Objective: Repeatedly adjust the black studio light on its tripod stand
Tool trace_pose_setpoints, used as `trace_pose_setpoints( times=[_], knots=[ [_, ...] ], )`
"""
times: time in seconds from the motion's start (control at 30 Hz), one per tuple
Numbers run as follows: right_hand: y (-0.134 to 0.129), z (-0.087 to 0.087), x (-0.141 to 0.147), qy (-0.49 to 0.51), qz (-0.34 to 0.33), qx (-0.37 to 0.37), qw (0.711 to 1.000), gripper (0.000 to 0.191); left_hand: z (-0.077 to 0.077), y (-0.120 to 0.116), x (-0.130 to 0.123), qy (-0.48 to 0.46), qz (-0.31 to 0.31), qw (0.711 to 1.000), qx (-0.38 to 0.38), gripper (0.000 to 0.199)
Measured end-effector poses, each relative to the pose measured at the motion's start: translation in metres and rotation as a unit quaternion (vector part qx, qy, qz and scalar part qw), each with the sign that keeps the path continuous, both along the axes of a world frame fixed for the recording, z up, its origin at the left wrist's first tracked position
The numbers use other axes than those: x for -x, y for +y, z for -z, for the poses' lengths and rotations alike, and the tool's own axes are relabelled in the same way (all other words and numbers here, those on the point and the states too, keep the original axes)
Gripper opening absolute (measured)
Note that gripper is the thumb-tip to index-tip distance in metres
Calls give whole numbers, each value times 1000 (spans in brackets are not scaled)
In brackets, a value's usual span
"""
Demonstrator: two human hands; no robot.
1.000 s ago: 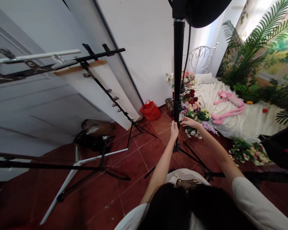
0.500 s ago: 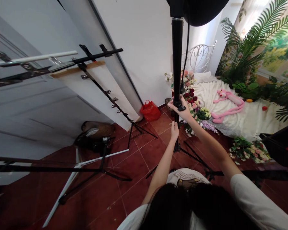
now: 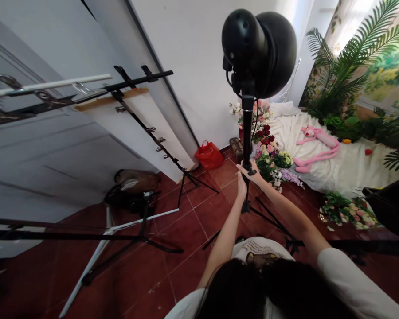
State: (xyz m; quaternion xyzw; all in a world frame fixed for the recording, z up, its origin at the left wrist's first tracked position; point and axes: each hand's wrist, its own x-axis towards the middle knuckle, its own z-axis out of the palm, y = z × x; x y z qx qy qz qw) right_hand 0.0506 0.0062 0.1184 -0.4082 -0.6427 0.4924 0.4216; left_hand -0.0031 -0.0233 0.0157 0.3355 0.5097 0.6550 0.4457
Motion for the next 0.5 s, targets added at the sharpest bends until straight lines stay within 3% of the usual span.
trace_pose_setpoints(
  times=[0.23, 0.37, 0.5],
  knots=[
    [8, 8, 0, 0, -14, 25, 1000, 34, 14, 5, -2, -10, -18, 1000, -16, 56],
    [9, 7, -5, 3, -13, -17, 1000, 36, 17, 5, -1, -19, -19, 1000, 2, 56],
    [6, 14, -33, -29, -55, -70, 996, 43, 14, 2, 2, 20, -27, 999, -9, 57]
  ],
)
